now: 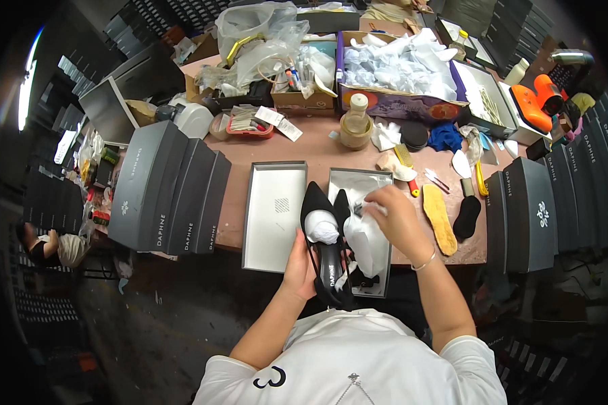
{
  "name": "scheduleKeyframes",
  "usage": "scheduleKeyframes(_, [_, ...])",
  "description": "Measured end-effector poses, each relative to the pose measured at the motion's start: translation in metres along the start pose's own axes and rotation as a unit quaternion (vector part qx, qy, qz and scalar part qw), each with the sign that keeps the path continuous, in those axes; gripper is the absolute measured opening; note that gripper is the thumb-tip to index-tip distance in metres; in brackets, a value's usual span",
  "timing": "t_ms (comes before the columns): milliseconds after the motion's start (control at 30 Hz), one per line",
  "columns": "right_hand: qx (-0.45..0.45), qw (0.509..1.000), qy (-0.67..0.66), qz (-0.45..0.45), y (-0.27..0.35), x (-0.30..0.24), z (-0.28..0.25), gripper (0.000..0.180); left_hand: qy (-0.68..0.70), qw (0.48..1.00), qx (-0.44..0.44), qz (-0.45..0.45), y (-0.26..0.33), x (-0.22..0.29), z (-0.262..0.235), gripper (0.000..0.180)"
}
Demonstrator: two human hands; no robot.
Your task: Inspect, clean, and pack shoes into boxes at a factory workstation.
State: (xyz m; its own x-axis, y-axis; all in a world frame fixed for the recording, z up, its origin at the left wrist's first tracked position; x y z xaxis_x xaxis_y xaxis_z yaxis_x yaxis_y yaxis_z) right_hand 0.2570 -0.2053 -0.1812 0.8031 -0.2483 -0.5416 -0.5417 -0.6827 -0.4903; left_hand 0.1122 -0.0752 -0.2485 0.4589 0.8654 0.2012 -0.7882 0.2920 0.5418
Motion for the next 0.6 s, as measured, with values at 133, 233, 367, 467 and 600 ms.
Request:
scheduleKeyframes(133, [-0.093, 0.993, -0.037, -0.067, -0.003, -0.052, 0.022, 0.037, -0.035, 0.999, 0.026, 0.025, 0.006, 0.0, 0.015, 0.072])
scheduleKeyframes(233, [-0.132, 0.99, -0.048, -0.006, 0.003, -0.05, 0.051, 0.035, -0.098, 0.987, 0.088, 0.087, 0.014, 0.0, 0.032, 0.068])
scheduleKeyframes(367, [-0.048, 0.98, -0.173, 0.085, 0.019, -0.039, 0.033, 0.033, -0.017, 0.998, 0.036, 0.055, 0.008, 0.002, -0.008, 0.066])
scheduleKeyframes(467, [-0.039, 0.999, 0.005, -0.014, 0.017, -0.022, 0.017, 0.035, 0.013, 0.999, 0.049, 0.011, 0.006, 0.007, -0.017, 0.065])
scheduleKeyframes(600, [-0.089, 0.976, 0.082, -0.183, -0.014, -0.061, 0.05, 0.033, -0.022, 0.999, -0.032, -0.005, -0.001, -0.008, -0.006, 0.061])
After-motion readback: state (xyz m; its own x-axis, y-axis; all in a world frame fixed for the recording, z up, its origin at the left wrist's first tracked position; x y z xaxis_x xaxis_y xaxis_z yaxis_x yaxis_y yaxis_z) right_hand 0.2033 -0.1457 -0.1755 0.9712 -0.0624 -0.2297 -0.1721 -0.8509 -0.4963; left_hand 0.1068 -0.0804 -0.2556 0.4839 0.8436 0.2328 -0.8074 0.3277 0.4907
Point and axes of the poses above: each hand's wrist, its own y-axis away from the middle knuckle, its own z-axis out of the palm, x = y × z, the point moved 5 cm from there along -y, towards the middle knuckle, and after that the axes turned 15 degrees about -z, right-handed, at the moved point
